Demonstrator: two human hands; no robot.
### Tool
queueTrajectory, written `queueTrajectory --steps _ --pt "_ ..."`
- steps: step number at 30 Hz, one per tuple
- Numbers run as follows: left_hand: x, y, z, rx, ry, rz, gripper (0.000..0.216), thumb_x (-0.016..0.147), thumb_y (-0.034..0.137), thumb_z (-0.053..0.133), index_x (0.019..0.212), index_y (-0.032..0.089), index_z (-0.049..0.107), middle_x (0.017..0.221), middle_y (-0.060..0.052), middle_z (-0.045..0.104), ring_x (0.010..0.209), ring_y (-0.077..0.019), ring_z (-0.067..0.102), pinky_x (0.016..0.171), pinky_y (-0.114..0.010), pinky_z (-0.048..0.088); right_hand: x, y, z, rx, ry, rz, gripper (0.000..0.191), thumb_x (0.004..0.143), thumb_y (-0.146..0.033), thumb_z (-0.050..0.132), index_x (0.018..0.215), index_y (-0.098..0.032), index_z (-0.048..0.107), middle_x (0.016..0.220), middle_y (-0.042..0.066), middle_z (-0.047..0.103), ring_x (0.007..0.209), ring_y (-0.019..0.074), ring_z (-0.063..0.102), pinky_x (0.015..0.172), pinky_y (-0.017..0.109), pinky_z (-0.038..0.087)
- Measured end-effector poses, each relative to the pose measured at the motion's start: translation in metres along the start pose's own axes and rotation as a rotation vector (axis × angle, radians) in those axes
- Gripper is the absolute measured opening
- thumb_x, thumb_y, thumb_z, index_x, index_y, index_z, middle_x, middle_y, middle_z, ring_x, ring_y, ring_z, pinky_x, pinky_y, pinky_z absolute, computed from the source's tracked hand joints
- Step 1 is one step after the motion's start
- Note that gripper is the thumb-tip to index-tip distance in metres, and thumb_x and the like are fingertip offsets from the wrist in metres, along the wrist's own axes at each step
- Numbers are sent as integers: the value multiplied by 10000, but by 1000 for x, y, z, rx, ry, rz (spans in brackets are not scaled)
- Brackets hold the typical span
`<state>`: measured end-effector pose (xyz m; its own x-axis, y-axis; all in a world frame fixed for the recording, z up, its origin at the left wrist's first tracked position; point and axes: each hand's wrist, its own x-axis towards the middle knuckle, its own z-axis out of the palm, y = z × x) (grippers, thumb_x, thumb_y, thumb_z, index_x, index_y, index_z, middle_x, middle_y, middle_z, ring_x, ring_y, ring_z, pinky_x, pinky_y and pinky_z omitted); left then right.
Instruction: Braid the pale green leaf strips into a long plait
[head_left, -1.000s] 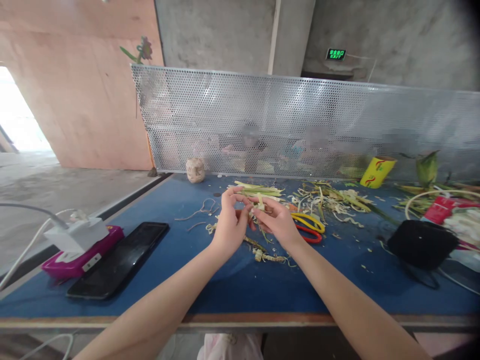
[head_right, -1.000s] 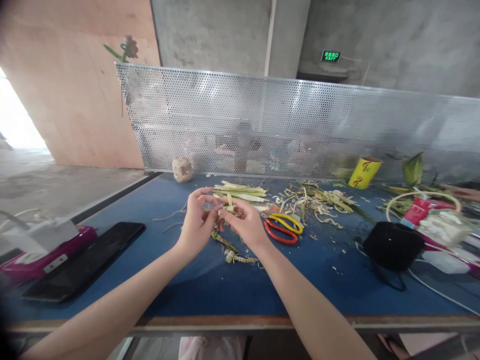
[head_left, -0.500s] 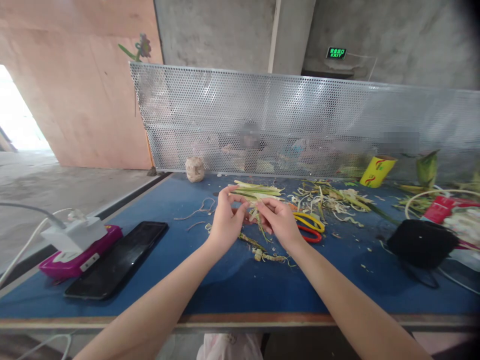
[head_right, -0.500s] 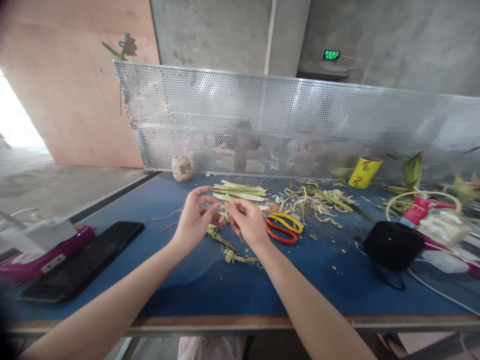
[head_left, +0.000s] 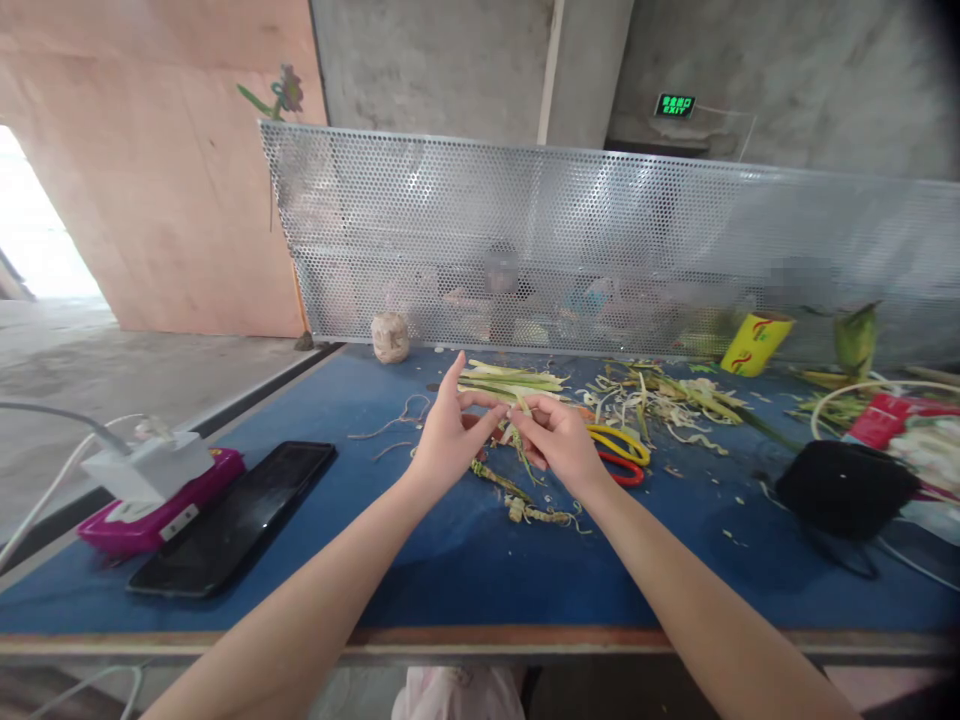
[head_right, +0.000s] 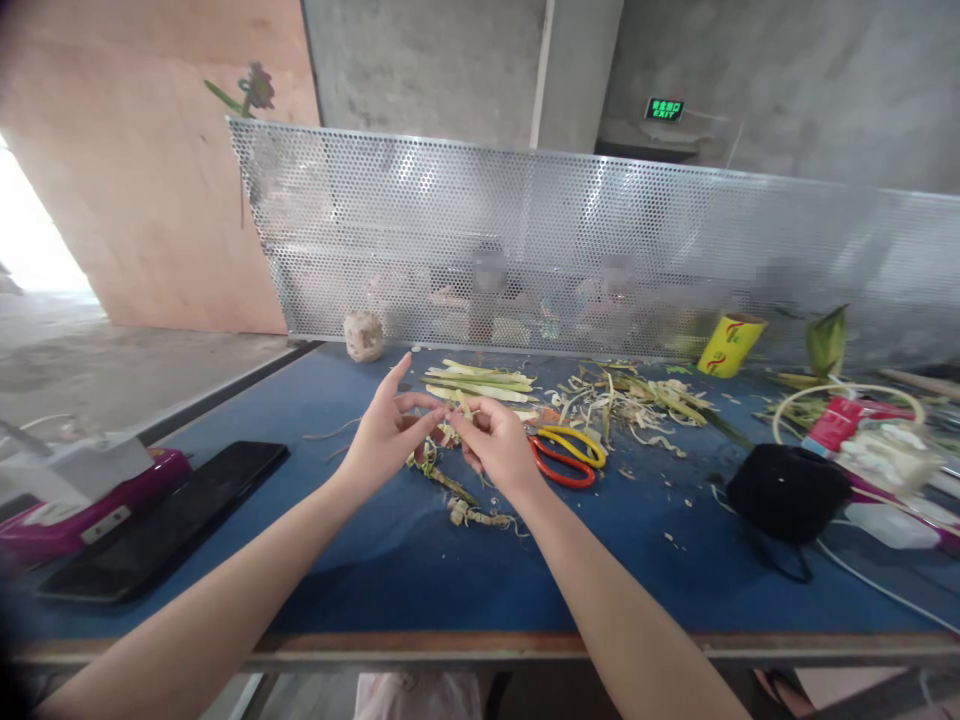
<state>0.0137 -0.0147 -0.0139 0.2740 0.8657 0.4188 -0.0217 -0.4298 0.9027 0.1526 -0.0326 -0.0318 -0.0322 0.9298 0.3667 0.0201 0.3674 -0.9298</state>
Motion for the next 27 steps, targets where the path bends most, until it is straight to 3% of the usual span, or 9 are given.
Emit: queueTrajectory --steps 5,9,15,19,22,25,27 --pt "2 3 -1 37 -33 -34 700 722 218 592 1323 177 235 712 -1 557 511 -113 567 353 -185 422 0 -1 0 -7 -27 48 259 707 -416 584 759 -176 505 421 -101 426 266 41 336 278 177 246" --pt "2 4 -2 58 -36 -58 701 730 174 573 1318 152 192 592 55 511 532 -124 580 447 -220 465 0 1 0 -22 -42 54 236 727 -407 563 735 -177 510 417 -96 423 263 40 328 277 180 249" --pt "4 5 -7 24 8 -164 504 749 129 541 1183 96 287 496 100 475 456 -100 554 554 -269 504 2 5 0 -31 27 65 236 708 -397 583 715 -172 512 415 -96 413 275 39 327 274 174 243" --pt "4 9 -7 34 23 -126 437 744 143 559 1114 111 330 507 95 483 472 -92 551 567 -264 505 3 7 -4 53 2 67 221 723 -378 579 699 -174 495 405 -98 417 263 31 314 285 170 233" --pt "1 8 -2 39 12 -99 512 743 188 572 1167 118 295 631 42 554 557 -97 568 552 -249 498 4 5 -6 164 -18 58 215 739 -372 569 708 -176 485 417 -98 426 263 24 309 298 170 231" --pt "-1 4 2 -76 -105 -208 755 687 204 634 1272 115 165 797 -29 594 650 -129 581 505 -251 489 5 3 -6 215 -10 49 213 723 -364 593 739 -179 488 439 -102 433 271 18 299 309 171 228" --pt "-2 1 3 -116 -141 -218 824 671 174 645 1305 121 122 731 -2 597 600 -114 568 511 -247 479 4 3 -4 210 -16 62 237 690 -360 627 766 -182 490 453 -103 439 276 19 295 307 174 218"
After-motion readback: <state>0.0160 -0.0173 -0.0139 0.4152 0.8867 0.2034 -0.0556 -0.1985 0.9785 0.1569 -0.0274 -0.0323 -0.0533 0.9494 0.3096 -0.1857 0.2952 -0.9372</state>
